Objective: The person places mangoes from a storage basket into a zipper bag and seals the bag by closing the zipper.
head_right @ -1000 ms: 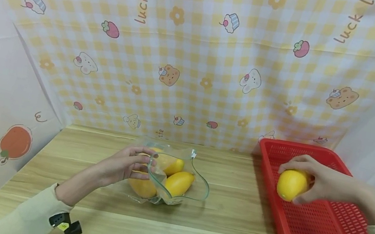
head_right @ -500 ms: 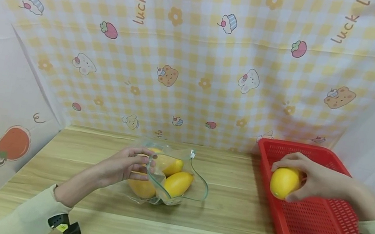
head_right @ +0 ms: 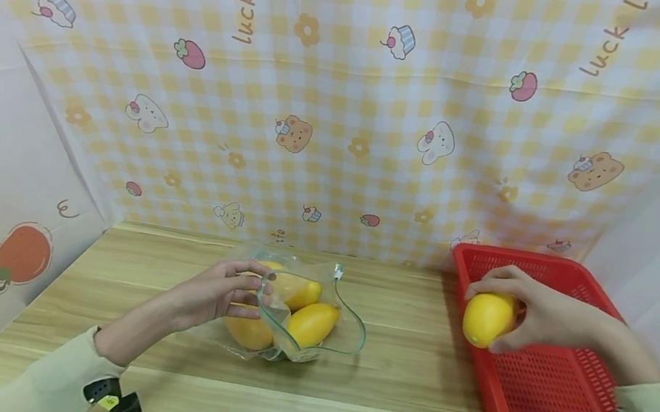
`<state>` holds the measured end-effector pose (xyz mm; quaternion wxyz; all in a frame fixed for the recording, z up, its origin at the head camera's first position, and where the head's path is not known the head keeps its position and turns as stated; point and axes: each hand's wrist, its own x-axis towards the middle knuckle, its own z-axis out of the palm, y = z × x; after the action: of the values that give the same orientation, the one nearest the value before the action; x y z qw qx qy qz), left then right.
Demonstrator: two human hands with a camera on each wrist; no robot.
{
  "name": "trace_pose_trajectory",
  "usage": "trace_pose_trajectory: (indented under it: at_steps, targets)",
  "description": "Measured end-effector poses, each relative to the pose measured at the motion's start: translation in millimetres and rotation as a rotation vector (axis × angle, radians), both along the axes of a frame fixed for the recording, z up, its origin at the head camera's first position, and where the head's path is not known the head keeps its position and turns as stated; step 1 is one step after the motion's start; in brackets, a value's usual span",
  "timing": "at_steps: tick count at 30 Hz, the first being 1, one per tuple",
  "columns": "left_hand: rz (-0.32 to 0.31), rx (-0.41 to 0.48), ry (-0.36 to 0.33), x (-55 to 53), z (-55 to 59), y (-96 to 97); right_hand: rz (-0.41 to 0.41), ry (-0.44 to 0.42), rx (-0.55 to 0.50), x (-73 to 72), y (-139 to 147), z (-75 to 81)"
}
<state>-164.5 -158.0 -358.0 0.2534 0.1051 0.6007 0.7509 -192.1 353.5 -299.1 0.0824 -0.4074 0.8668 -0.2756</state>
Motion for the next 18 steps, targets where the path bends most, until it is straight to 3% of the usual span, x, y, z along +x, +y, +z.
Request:
trace_pose_trajectory:
  at_steps: [7,18]
  targets:
    - [-0.001,-0.001,-0.002,-0.6,-1.3,-0.7,-0.040,0.002,-0.022,-0.9,-5,-1.8]
    - [-0.002,0.000,0.000,-1.1,-2.0,-0.8,-0.025,0.040,-0.049,-4.5,-15,-6.1]
